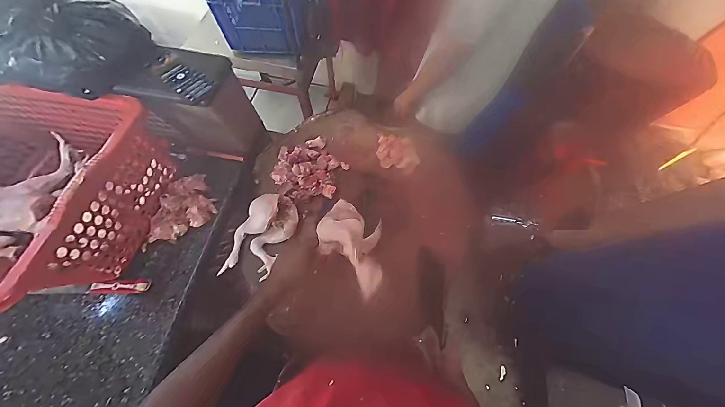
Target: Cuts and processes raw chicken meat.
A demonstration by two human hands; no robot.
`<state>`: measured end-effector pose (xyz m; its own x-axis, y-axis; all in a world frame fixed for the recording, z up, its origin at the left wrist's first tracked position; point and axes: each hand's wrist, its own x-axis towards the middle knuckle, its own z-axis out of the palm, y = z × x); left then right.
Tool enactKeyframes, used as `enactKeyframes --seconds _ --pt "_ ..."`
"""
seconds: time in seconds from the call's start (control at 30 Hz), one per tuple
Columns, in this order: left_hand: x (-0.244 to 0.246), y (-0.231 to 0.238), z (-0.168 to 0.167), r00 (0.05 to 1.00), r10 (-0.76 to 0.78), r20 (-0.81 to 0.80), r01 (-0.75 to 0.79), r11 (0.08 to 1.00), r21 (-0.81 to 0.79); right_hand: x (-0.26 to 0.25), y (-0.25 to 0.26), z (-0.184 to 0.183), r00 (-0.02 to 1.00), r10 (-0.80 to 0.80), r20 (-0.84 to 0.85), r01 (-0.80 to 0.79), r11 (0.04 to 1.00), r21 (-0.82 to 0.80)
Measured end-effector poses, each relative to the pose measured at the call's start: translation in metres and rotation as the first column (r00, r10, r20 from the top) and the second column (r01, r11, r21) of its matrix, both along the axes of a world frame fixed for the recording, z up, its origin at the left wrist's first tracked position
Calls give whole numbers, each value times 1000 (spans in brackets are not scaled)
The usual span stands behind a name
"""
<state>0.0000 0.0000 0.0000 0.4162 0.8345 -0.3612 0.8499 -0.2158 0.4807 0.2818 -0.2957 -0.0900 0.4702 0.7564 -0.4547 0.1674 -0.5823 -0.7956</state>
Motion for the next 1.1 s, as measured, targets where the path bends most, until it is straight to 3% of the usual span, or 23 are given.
enactKeyframes --seconds 0.03,0.1,0.17,0.3,0.33,0.4,0.47,0.53,0.6,0.67,0.7,0.73,0.77,0.8,0.83,0.87,0.9,0.97,1.03,1.1 --pt "-9 -3 -15 986 95 135 -86 994 -69 0 0 2 999 43 29 -42 998 -36" --pt "-10 -18 -21 860 334 386 -264 938 -222 2 6 10 990 118 78 -111 990 -92" --pt "3 -41 -14 784 472 404 -383 879 -283 3 7 17 976 180 122 -165 978 -126" --pt "38 -53 -8 900 409 148 -428 894 132 -6 22 32 965 226 133 -208 968 -138" --pt "42 -52 -8 915 394 90 -404 900 165 -9 28 44 967 228 111 -215 969 -119" --pt "43 -39 -6 937 316 146 -336 931 143 -16 45 74 970 230 73 -231 973 -1" --pt "49 -27 3 965 227 133 -242 963 114 -22 65 120 970 241 25 -240 939 245" --pt "59 -24 14 983 180 39 -177 982 -59 -30 85 177 966 259 -20 -209 818 536" --pt "71 -26 18 979 204 4 -199 958 -205 -37 100 228 951 306 -50 -151 599 786" --pt "78 -28 18 970 244 -16 -240 942 -236 -49 111 255 936 335 -110 -29 382 924" --pt "79 -29 18 967 255 -15 -252 939 -233 -58 113 251 946 302 -117 15 318 948" --pt "79 -31 15 966 260 -5 -254 940 -230 -64 108 229 966 240 -95 9 335 942" --pt "77 -32 10 964 266 18 -256 942 -219 -66 94 190 987 157 -29 -47 459 887" --pt "77 -32 9 962 271 39 -257 943 -211 -62 77 147 990 127 68 -137 679 721" --pt "76 -31 9 964 262 44 -249 947 -202 -54 65 112 967 237 91 -253 864 436" --pt "76 -30 7 966 255 42 -242 949 -203 -46 63 91 935 356 0 -353 927 131" --pt "72 -30 7 970 240 33 -228 950 -216 -46 63 78 910 402 -99 -410 909 -71" --pt "66 -23 19 970 227 83 -201 949 -243 -39 68 84 881 427 -202 -463 864 -197" --pt "52 -27 50 956 216 199 -156 947 -281 -37 59 105 896 410 -169 -436 884 -167" --pt "38 -24 74 896 249 368 -79 904 -420 -35 62 133 900 427 -86 -433 897 -87"
